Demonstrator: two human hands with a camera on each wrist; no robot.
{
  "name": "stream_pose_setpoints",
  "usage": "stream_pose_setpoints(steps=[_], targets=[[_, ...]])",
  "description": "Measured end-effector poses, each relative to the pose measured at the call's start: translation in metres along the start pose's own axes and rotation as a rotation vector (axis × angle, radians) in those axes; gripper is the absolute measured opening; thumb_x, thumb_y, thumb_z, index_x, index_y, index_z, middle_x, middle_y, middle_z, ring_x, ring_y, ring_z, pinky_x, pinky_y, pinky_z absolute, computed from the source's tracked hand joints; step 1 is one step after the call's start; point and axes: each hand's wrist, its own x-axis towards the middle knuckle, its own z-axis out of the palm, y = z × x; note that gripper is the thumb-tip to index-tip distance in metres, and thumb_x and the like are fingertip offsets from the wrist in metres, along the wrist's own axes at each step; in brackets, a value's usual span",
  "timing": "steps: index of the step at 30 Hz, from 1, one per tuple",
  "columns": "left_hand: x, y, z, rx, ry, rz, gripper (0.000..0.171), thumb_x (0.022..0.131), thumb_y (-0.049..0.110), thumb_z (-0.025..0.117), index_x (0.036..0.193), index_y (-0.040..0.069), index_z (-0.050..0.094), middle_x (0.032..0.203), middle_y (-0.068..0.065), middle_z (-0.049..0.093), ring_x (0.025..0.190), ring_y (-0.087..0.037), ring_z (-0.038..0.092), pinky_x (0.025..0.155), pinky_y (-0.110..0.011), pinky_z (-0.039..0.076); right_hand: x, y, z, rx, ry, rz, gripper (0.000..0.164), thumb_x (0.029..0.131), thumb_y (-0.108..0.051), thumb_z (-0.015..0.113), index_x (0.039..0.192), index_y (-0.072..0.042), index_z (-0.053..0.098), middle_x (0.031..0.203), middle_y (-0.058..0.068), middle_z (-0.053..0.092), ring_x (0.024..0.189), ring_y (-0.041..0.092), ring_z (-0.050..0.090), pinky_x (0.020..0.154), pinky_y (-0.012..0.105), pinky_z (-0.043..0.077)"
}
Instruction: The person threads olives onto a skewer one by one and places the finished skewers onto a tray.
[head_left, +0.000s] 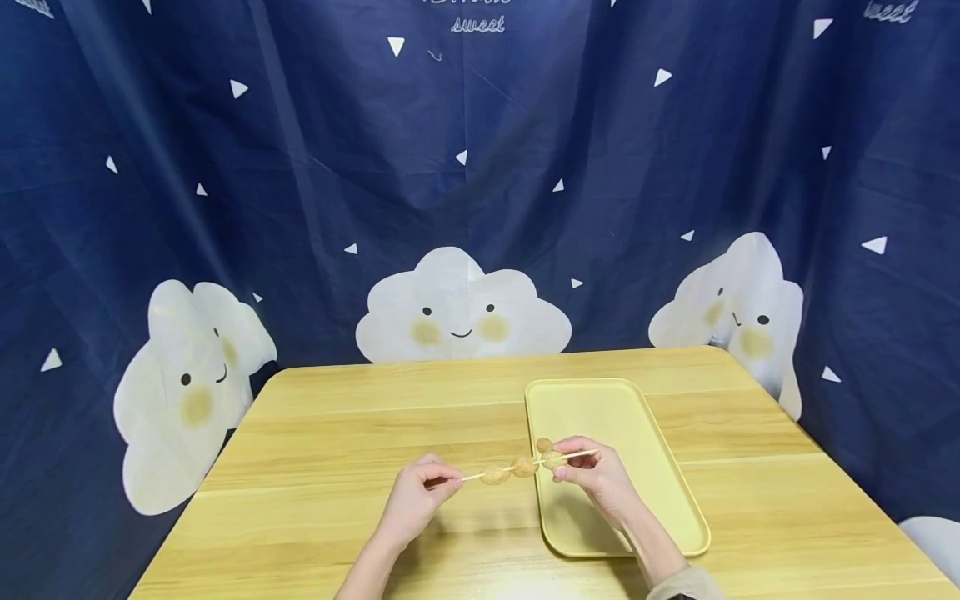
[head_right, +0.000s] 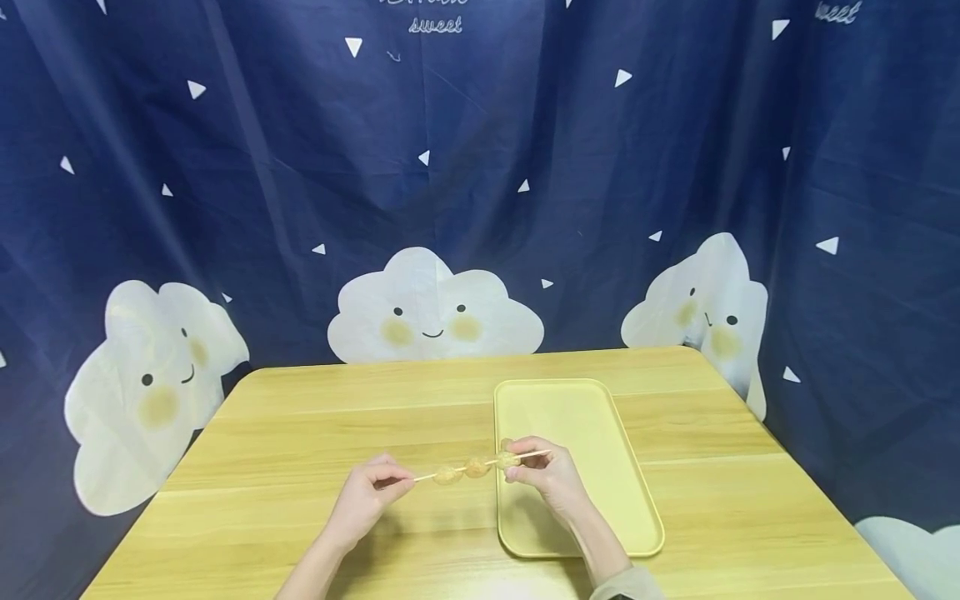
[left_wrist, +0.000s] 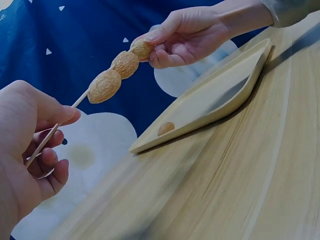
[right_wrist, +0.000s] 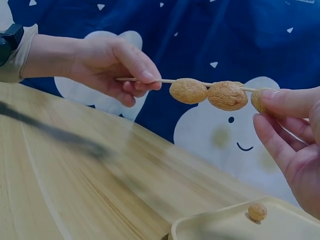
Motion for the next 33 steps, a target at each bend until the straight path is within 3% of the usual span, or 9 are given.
stream_pose_setpoints(steps=[11,22,26,33], targets=[[-0.001,-0.002,-0.007,0.065,-0.076,0.007,0.006,0.081,0.008,0.069,0.086,0.007,0.073,0.079,0.0,0.059,0.068,-0.009,0.046,0.061,-0.021,0.039,0.001,0.002,-0.001,-0.014,-0.01,0.003,0.033,0.077,0.015,0.061,0.099,-0.008,0.067,0.095,0.0,0.064,0.078,0.01,0.061,0.07,0.022,0.051],[0.002,-0.003,-0.003,0.102,-0.034,-0.008,0.01,0.08,0.012,0.07,0.085,0.004,0.073,0.08,0.002,0.062,0.074,-0.011,0.05,0.066,-0.024,0.04,0.0,0.003,-0.003,-0.061,0.042,0.026,0.03,0.076,0.014,0.063,0.1,-0.003,0.066,0.092,0.0,0.066,0.076,0.01,0.061,0.069,0.022,0.051],[0.003,-0.005,-0.001,0.113,-0.03,-0.007,0.01,0.081,0.014,0.069,0.085,0.005,0.073,0.082,0.003,0.062,0.079,-0.012,0.051,0.07,-0.027,0.04,-0.001,0.003,-0.004,-0.068,0.055,0.031,0.032,0.076,0.015,0.062,0.099,-0.006,0.067,0.09,-0.001,0.065,0.075,0.01,0.061,0.069,0.022,0.051],[0.004,-0.005,0.003,0.06,-0.017,0.004,0.01,0.08,0.01,0.07,0.087,0.001,0.072,0.08,0.0,0.06,0.077,-0.013,0.052,0.069,-0.023,0.044,0.001,0.002,-0.006,-0.058,0.065,0.056,0.032,0.076,0.014,0.062,0.099,-0.008,0.067,0.089,-0.001,0.064,0.075,0.009,0.06,0.069,0.022,0.051]])
